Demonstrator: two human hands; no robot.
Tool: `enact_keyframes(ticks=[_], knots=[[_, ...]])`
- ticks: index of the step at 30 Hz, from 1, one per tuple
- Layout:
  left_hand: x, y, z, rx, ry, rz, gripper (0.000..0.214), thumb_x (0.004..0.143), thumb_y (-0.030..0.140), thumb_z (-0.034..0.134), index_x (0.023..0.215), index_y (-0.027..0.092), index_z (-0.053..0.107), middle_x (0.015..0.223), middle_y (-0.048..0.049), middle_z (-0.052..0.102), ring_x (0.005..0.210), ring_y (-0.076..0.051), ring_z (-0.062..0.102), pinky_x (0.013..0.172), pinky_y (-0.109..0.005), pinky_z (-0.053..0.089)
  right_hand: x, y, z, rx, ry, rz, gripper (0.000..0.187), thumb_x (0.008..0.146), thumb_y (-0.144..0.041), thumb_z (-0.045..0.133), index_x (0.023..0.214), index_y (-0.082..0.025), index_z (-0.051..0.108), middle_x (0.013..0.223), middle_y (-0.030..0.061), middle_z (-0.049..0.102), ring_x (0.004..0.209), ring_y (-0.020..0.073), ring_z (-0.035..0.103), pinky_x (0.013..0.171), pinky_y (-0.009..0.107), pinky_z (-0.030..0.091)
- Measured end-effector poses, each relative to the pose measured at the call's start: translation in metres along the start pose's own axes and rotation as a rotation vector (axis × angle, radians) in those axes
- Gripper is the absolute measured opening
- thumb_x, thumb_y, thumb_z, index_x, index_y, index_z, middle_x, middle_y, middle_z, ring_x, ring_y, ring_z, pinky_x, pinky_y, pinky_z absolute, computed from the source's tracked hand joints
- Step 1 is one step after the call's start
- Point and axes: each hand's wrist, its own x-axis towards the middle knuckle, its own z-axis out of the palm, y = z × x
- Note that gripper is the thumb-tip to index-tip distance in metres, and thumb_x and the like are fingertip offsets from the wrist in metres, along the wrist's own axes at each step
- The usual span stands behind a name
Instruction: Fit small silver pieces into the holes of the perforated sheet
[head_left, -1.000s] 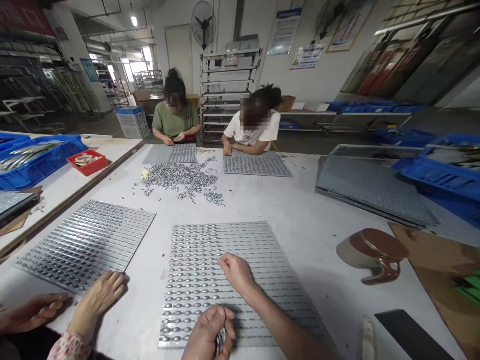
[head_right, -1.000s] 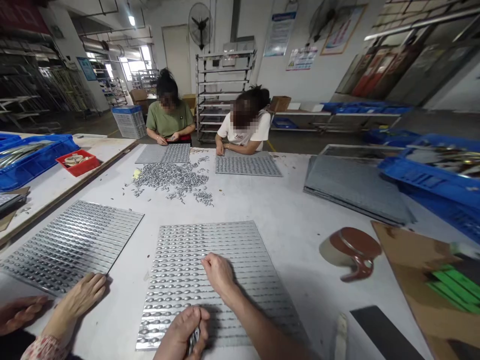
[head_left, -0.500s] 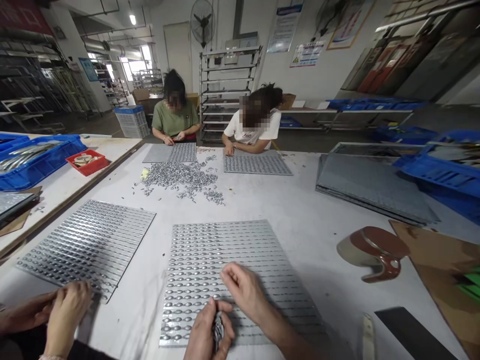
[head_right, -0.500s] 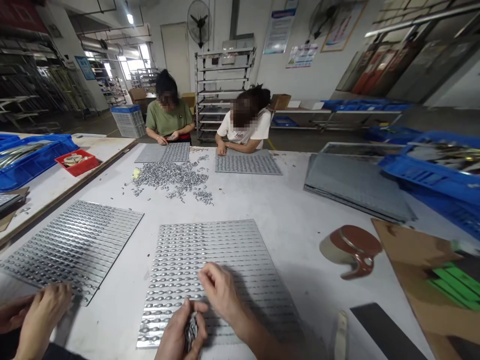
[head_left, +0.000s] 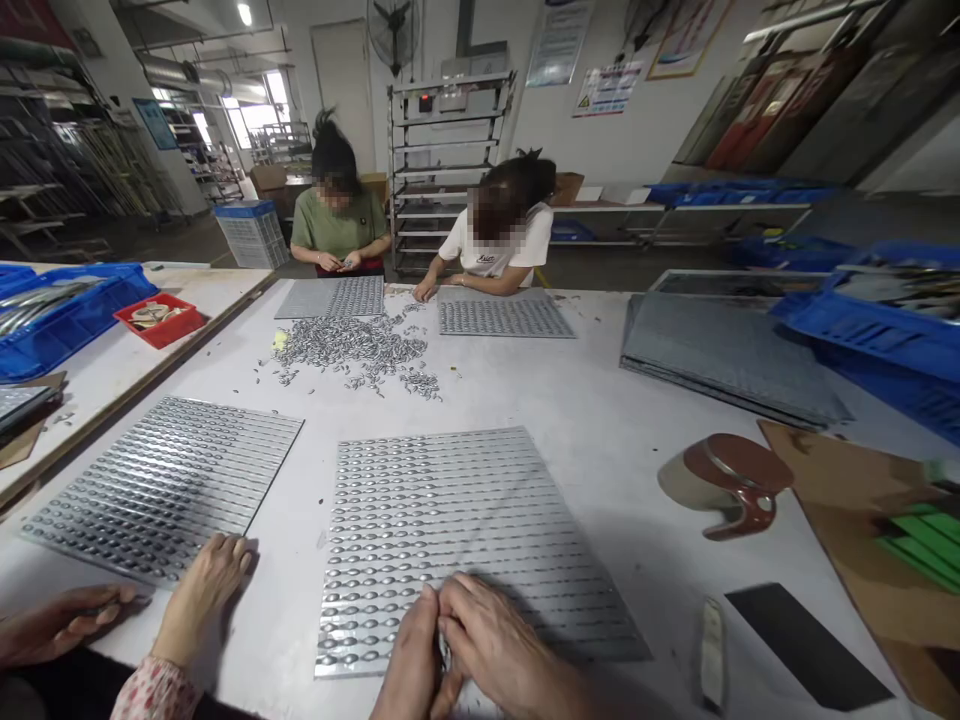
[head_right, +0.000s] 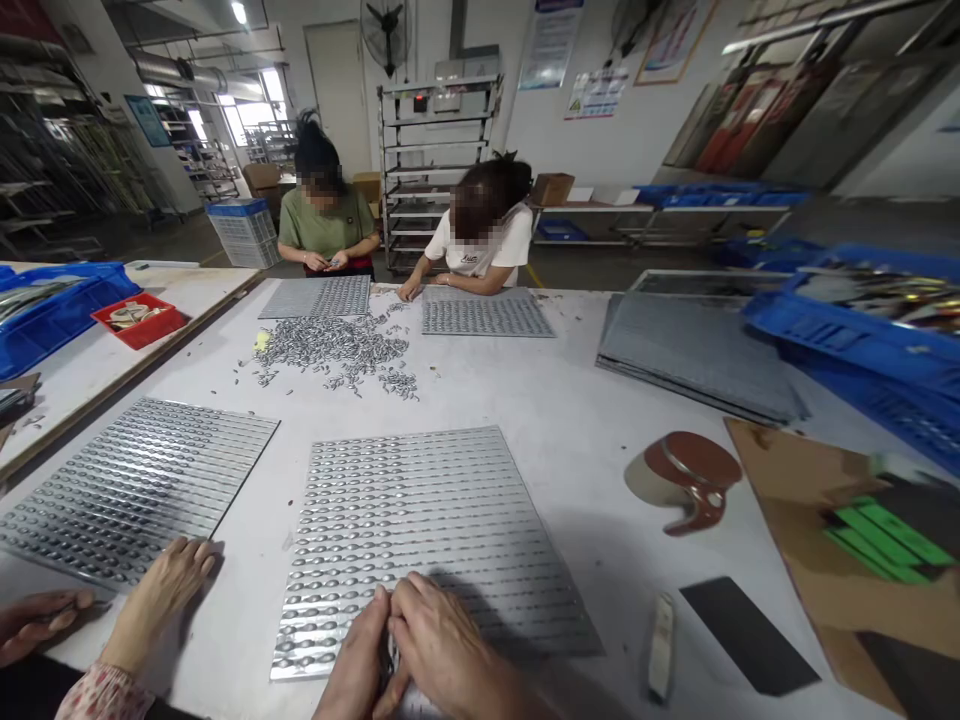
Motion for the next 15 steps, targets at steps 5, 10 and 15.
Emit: enact_keyframes(ticks=[5,10,15], knots=[[0.011,-0.002,-0.008,0.12,-0.148,-0.024,0.051,0.085,0.071,0.072,0.081,0.02,0.07,0.059,-0.0035,0.068,0.037,-0.009,0.043,0.036,-0.022,0.02,0.004,0.004,-0.013,0.208,0.102,0.071,0.024,0.11,-0.031,0.039,0.096,-0.026,0.058,0.09,0.0019,0.071,0.087,0.0198,0.069,0.081,0.031,0.052],[0.018,-0.007,-0.011,0.12,-0.235,-0.073,0.065,0.07,0.08,0.079,0.086,0.02,0.061,0.051,0.0039,0.063,0.029,-0.003,0.027,0.033,-0.019,0.005,0.023,0.031,-0.017,0.277,0.217,0.054,0.021,0.099,-0.031,0.052,0.096,-0.024,0.071,0.092,0.005,0.077,0.089,0.0226,0.072,0.081,0.032,0.055],[0.022,-0.02,-0.012,0.083,-0.249,-0.079,0.065,0.068,0.079,0.082,0.085,0.02,0.06,0.051,0.0047,0.063,0.028,-0.002,0.025,0.033,-0.02,0.003,0.067,0.062,-0.002,0.321,0.288,0.164,0.023,0.094,-0.031,0.055,0.082,-0.023,0.073,0.067,0.0017,0.072,0.063,0.0188,0.067,0.06,0.026,0.049]])
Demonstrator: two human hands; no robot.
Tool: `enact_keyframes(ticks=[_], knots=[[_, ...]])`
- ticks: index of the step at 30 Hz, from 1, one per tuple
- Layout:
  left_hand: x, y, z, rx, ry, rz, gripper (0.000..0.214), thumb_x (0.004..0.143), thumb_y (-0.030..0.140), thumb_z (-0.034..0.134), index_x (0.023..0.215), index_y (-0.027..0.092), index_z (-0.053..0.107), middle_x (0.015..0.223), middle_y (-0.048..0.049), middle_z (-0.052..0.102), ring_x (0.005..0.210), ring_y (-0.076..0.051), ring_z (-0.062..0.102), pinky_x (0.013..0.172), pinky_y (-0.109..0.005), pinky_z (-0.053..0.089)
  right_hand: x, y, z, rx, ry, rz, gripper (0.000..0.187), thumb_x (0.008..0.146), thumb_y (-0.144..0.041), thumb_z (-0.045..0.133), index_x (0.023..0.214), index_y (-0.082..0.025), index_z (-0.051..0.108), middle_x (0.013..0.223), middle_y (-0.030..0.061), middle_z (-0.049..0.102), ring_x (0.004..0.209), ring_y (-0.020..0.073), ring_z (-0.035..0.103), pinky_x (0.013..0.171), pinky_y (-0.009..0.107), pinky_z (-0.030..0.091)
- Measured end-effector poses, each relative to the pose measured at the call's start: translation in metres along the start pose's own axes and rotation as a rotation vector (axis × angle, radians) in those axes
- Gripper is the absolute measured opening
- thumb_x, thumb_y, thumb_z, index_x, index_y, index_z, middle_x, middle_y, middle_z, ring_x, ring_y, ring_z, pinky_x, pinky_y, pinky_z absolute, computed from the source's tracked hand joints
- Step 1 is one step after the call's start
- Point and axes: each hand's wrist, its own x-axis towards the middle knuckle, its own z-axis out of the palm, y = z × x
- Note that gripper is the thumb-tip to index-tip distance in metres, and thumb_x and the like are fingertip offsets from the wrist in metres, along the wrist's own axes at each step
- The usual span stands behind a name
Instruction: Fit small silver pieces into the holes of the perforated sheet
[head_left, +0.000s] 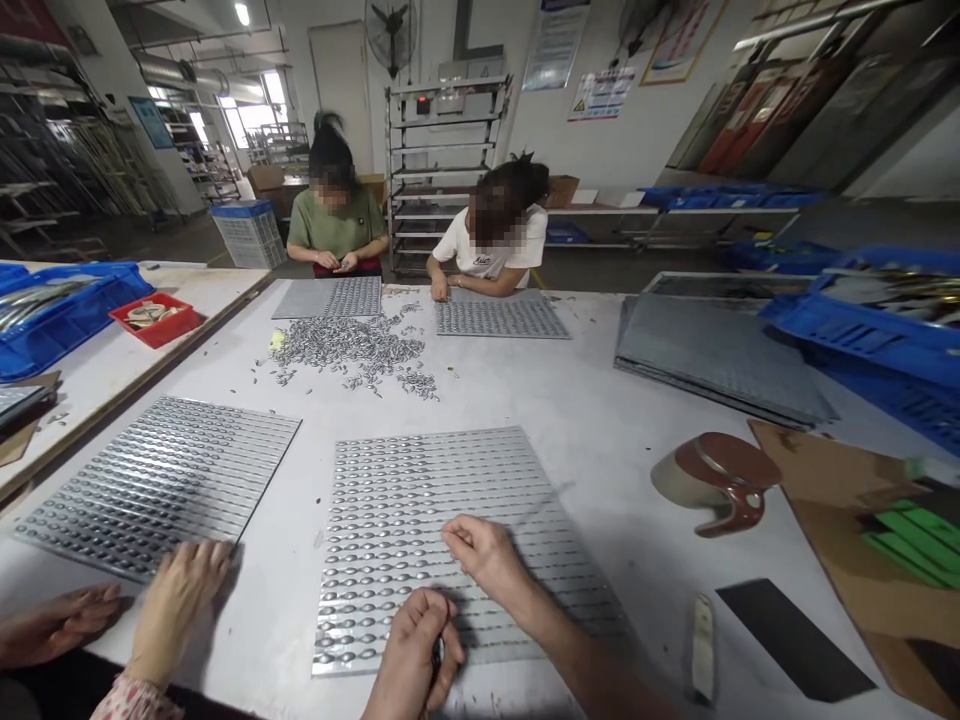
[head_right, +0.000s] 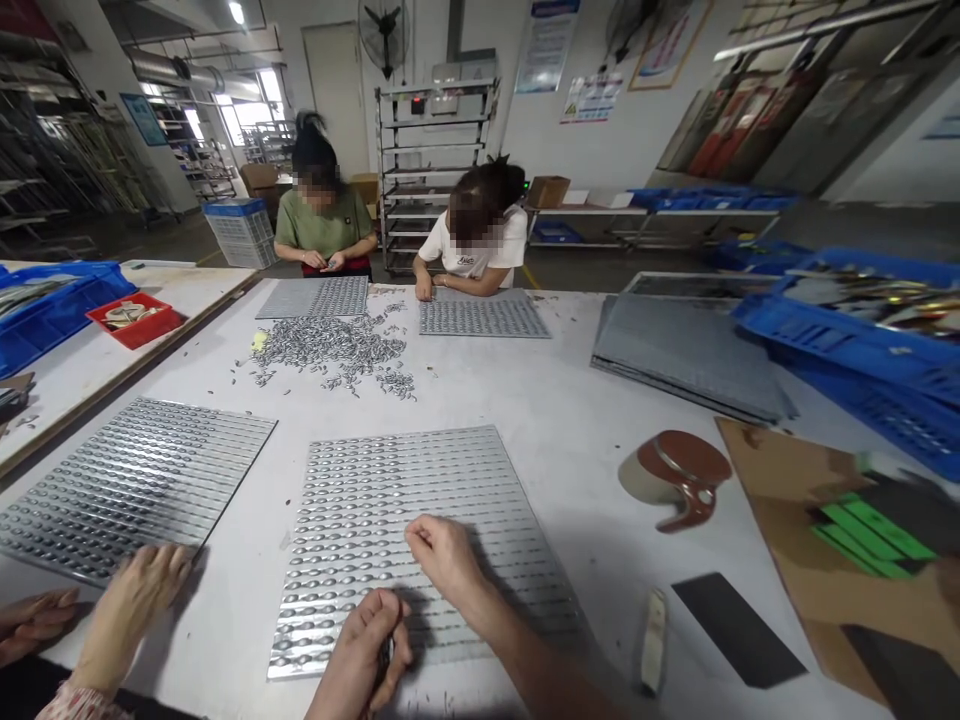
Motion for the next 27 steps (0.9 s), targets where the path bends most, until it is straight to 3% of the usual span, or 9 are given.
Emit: enact_keyframes(ticks=[4,8,15,20,23,27], knots=[[0.002,-0.001,-0.004,-0.009,0.005,0.003,0.066,0.066,0.08,0.082,0.084,0.02,0.062,0.051,0.0034,0.063,0.028,-0.002,0.025,0.034,-0.02,0.003,0.024,0.006,0.019,-0.108,0.069,0.012,0.02,0.092,-0.027,0.057,0.082,-0.023,0.074,0.071,0.0018,0.077,0.065,0.019,0.07,0.062,0.025,0.05],[0.001,0.004,-0.007,0.003,0.057,-0.009,0.066,0.062,0.081,0.084,0.081,0.021,0.063,0.051,0.001,0.063,0.028,-0.004,0.025,0.034,-0.022,0.003,0.029,0.004,0.026,-0.196,0.065,0.012,0.024,0.094,-0.027,0.056,0.079,-0.023,0.074,0.07,0.0017,0.076,0.067,0.0197,0.07,0.065,0.026,0.047],[-0.005,0.01,-0.004,-0.013,0.029,-0.002,0.031,0.088,0.049,0.079,0.08,0.023,0.066,0.058,-0.0006,0.065,0.034,-0.003,0.028,0.043,-0.023,0.007,0.027,0.001,0.019,-0.292,0.038,0.021,0.026,0.096,-0.02,0.055,0.077,-0.023,0.073,0.075,0.0023,0.077,0.074,0.0195,0.071,0.071,0.026,0.044],[0.0,0.006,-0.004,-0.01,0.025,-0.004,0.048,0.076,0.066,0.084,0.081,0.022,0.066,0.056,0.0004,0.064,0.032,-0.003,0.028,0.038,-0.021,0.004,0.036,0.001,0.02,-0.309,0.027,0.086,0.02,0.094,-0.019,0.063,0.075,-0.023,0.068,0.072,0.0011,0.075,0.069,0.0189,0.069,0.065,0.026,0.041],[0.001,0.006,-0.004,-0.008,0.009,0.003,0.061,0.069,0.076,0.083,0.082,0.02,0.063,0.055,0.0027,0.064,0.03,-0.002,0.026,0.034,-0.02,0.004,0.043,-0.002,0.019,-0.312,0.031,0.11,0.009,0.09,-0.014,0.067,0.086,-0.022,0.068,0.069,-0.0004,0.071,0.069,0.0198,0.068,0.066,0.026,0.04],[-0.006,0.015,0.0,-0.003,0.057,-0.009,0.064,0.075,0.079,0.075,0.092,0.018,0.066,0.06,0.0014,0.066,0.033,-0.003,0.03,0.034,-0.02,0.007,0.026,-0.018,0.008,-0.249,0.035,0.097,0.011,0.093,-0.018,0.066,0.104,-0.021,0.066,0.065,-0.0043,0.064,0.067,0.0195,0.065,0.068,0.026,0.043]])
